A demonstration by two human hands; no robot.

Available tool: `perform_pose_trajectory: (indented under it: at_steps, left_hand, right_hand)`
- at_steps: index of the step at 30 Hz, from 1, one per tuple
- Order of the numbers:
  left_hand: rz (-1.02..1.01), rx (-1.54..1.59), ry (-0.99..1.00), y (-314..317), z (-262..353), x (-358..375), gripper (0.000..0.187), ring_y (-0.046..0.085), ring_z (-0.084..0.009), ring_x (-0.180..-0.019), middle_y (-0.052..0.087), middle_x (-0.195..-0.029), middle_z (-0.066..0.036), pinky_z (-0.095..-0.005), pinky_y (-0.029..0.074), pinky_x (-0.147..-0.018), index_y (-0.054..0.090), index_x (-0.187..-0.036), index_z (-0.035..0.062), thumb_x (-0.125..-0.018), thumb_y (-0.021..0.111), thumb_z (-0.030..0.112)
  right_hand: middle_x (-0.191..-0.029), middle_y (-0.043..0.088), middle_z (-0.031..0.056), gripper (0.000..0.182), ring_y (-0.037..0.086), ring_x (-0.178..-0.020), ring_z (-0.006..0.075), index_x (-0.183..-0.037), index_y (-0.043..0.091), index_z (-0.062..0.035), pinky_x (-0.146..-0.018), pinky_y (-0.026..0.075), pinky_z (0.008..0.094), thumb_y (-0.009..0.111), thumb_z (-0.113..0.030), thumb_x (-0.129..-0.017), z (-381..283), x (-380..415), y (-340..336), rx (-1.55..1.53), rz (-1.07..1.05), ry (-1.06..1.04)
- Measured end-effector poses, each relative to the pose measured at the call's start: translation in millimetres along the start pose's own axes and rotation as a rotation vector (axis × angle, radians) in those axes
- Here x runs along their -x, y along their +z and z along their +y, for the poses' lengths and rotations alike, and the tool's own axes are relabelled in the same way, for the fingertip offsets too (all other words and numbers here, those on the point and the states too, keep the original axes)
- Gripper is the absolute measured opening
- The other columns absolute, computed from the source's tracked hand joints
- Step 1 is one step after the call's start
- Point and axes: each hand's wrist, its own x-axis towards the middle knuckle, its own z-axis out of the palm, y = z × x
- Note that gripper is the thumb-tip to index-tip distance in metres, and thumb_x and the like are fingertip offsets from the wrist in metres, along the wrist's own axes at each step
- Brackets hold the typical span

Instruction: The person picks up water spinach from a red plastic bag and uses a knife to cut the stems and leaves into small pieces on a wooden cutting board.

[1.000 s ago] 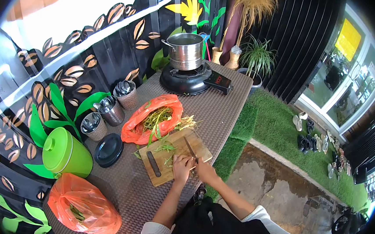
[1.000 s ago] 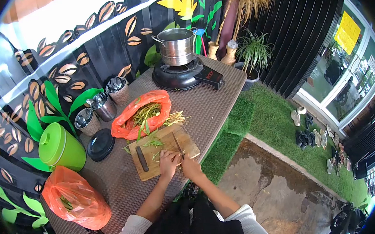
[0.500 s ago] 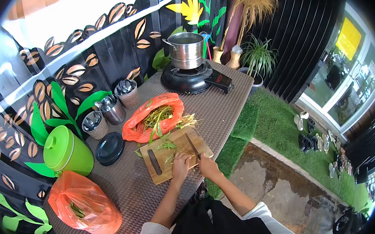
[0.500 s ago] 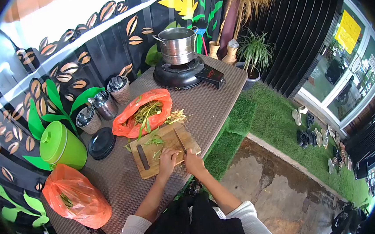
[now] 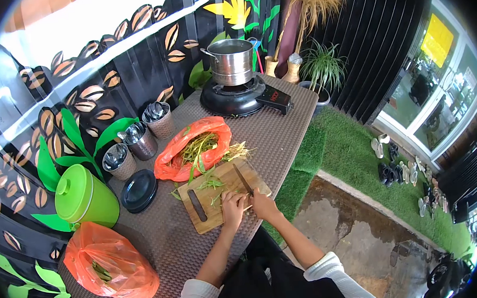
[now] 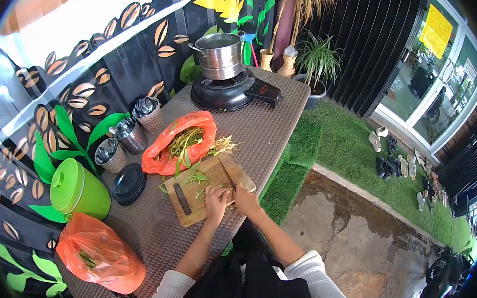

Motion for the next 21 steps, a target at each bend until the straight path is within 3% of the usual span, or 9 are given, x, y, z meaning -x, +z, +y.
perform_pose_trajectory:
  at_steps: [5, 7, 10, 18, 21]
  left_hand:
    - [-0.019, -0.006, -0.033, -0.3, 0.1, -0.5, 0.009, 0.051, -0.0304, -0.095, 0.061, -0.086, -0.012, -0.0395, 0.043, -0.084, 0.068, -0.082, 0.0017, -0.075, 0.065, 0.007]
    - [-0.009, -0.011, -0.016, 2.2, -3.2, 0.6, 0.009, 0.05, -0.0304, -0.097, 0.061, -0.087, -0.012, -0.0394, 0.042, -0.085, 0.068, -0.082, 0.0016, -0.075, 0.065, 0.007]
    - [0.004, -0.011, 0.004, 3.6, -3.9, 1.4, 0.009, 0.05, -0.0306, -0.101, 0.06, -0.089, -0.012, -0.0394, 0.041, -0.088, 0.068, -0.083, 0.0016, -0.075, 0.065, 0.007]
    - [0.02, -0.018, 0.009, -0.1, 0.6, -2.8, 0.01, 0.047, -0.0315, -0.105, 0.059, -0.093, -0.011, -0.0404, 0.04, -0.091, 0.068, -0.083, 0.0024, -0.075, 0.065, 0.007]
    - [0.009, -0.011, -0.001, -0.1, 0.2, -0.7, 0.01, 0.047, -0.0311, -0.106, 0.059, -0.094, -0.012, -0.0401, 0.04, -0.091, 0.068, -0.083, 0.0024, -0.075, 0.065, 0.007]
  right_hand:
    - [-0.076, 0.063, 0.0241, 0.028, 0.063, -0.074, 0.0423, -0.104, 0.037, 0.0021, -0.063, 0.051, 0.0495, 0.042, -0.023, -0.093, -13.7, 18.0, 0.1, 0.048, -0.005, 0.042]
    - [-0.082, 0.063, 0.0263, 0.025, 0.066, -0.076, 0.0385, -0.104, 0.039, 0.002, -0.063, 0.053, 0.0472, 0.045, -0.019, -0.091, -18.5, 12.8, 1.1, 0.072, -0.063, 0.118]
    - [-0.08, 0.064, 0.0242, 0.024, 0.066, -0.075, 0.0374, -0.104, 0.039, 0.0014, -0.062, 0.054, 0.0462, 0.047, -0.013, -0.087, -12.2, -2.3, -6.0, -0.018, -0.033, 0.022]
    - [-0.077, 0.063, 0.025, 0.026, 0.065, -0.072, 0.0386, -0.105, 0.039, 0.0025, -0.061, 0.053, 0.0462, 0.045, -0.019, -0.09, -21.9, 11.3, -3.9, 0.123, -0.022, 0.066]
    - [-0.077, 0.064, 0.0251, 0.025, 0.066, -0.072, 0.0384, -0.105, 0.039, 0.0022, -0.064, 0.054, 0.0457, 0.047, -0.013, -0.087, -20.8, 5.1, -11.9, -0.034, -0.022, 0.035]
